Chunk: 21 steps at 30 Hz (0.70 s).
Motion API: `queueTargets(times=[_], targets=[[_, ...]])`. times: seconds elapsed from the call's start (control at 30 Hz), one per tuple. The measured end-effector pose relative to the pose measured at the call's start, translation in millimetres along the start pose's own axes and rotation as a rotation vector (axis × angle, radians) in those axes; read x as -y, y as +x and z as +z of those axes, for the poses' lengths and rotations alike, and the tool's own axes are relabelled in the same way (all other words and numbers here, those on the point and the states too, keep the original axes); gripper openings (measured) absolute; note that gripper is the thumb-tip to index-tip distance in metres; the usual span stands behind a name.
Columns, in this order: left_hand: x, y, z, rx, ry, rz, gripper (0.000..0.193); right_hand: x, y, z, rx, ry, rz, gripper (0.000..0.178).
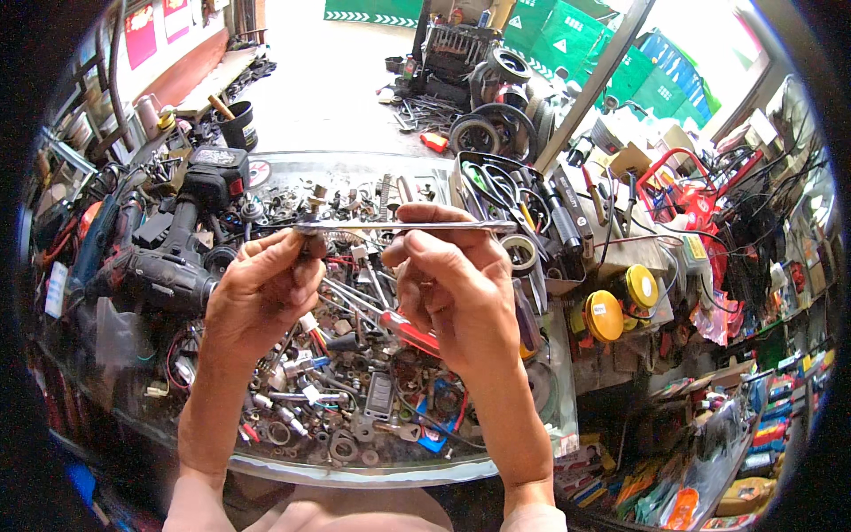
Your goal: The person assembles small mechanical components on a cluttered workbench. They use a wrench to tighten a nut onto a bolt, then insert a pin into the assembly. The person repeatedly handles and adjusts the small metal parts, using the wrench to secure connections.
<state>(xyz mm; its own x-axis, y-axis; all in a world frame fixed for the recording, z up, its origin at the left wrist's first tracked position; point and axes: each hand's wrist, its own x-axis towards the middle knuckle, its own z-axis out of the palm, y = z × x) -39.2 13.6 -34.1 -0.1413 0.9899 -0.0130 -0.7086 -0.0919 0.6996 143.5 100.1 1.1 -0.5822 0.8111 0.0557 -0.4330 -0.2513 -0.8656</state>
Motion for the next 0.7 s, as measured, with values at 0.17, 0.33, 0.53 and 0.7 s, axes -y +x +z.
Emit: queueTargets(times=[0.17, 0.33, 0.53, 0.7], targets=[[9.3, 2.2, 6.2, -0.221, 0.168, -0.11, 0.024, -5.3, -13.0, 11.3, 0.01, -0.518, -0.309, 0.028], [13.8, -2.4, 13.4, -0.012, 0.739, -0.105, 0.027, 1.3, -20.2, 8.0, -0.056, -0.821, -0.487, 0.02], [30.9, -10.4, 14.2, 0.626, 1.283, 0.239, 0.008, 9.0, -15.3, -1.9, -0.098, -0.874, -0.293, 0.014], [28.7, -5.4, 9.9, 0.376, 1.128, 0.163, 0.013, 13.3, -15.5, -1.2, -0.21, -0.888, -0.424, 0.015]])
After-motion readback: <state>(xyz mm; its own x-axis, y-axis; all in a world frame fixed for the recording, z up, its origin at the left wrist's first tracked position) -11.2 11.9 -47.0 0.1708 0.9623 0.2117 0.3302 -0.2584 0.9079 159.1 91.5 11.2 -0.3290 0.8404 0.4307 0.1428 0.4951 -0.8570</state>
